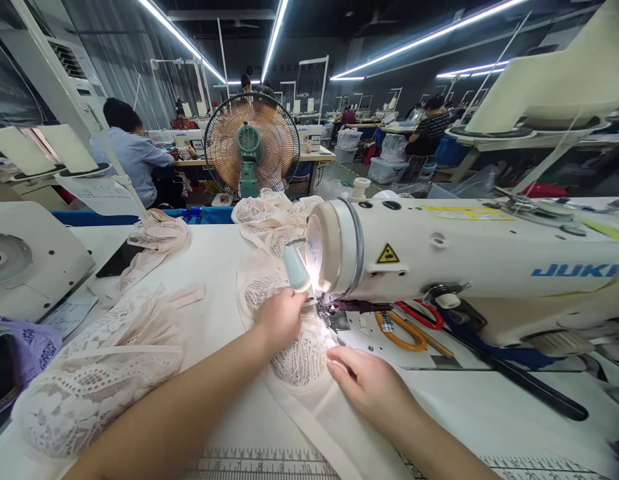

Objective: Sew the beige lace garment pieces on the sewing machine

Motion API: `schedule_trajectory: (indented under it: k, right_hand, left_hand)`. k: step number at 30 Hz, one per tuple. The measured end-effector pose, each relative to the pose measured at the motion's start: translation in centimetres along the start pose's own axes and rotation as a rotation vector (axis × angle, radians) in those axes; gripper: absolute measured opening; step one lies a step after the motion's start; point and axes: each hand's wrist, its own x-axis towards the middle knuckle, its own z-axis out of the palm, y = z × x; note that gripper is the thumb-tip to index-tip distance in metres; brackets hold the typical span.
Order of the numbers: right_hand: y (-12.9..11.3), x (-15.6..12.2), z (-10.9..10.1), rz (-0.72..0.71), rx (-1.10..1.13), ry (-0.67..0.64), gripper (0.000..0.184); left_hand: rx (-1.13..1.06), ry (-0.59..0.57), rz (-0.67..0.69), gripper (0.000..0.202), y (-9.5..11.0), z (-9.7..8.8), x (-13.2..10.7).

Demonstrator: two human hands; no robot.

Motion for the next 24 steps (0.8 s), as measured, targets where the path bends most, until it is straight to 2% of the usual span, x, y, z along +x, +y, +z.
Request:
schedule_trajectory:
  k: [4,7,9,10,13,14,16,20,24]
  right_hand:
    - [0.0,-0.2,-0.5,-0.005,-0.084,-0.032,0.032]
    - [0.5,-1.0,-0.7,-0.061,-0.174,-0.047,0.036]
    - [1.0,-1.5,-0.7,-0.099,-0.225,-0.045,0.038]
    - [1.2,-1.7,-0.7,-0.111,-0.245,-0.046,0.039]
    - [1.4,-1.8,-0.7,-0.136,-0.273,-0.059,0.039]
    - [1.4,-1.8,-0.7,-0.141,-0.271,-0.064,0.038]
    - [1.4,-1.6,-0.9,-0.139,-0.257,-0.068,0.035]
    - [1.1,-1.0,-1.5,-0.111,-0.242,-0.074,0.033]
    - [0.4,-0.3,-2.3,-0.048,-0.322,-0.163,0.038]
  left_hand:
    - [0.085,0.011,0.040,0.026,0.2,-1.6,-0.6]
    - [0.168,-0.052,0.093,0.024,1.2,-3.4,-2.5]
    - [0.186,-0.142,0.094,0.027,1.9,-4.3,-4.0]
    - [0.188,-0.210,0.069,0.036,2.2,-4.6,-4.8]
    - [0.178,-0.426,-0.081,0.087,2.3,-4.5,-6.2]
    - [0.170,-0.467,-0.119,0.095,2.1,-4.3,-6.3]
    - [0.155,-0.482,-0.152,0.096,1.5,-3.9,-6.2]
    - [0.150,-0.442,-0.119,0.093,0.1,-3.5,-5.1]
    - [0.143,-0.432,-0.086,0.091,-0.8,-3.7,-3.7]
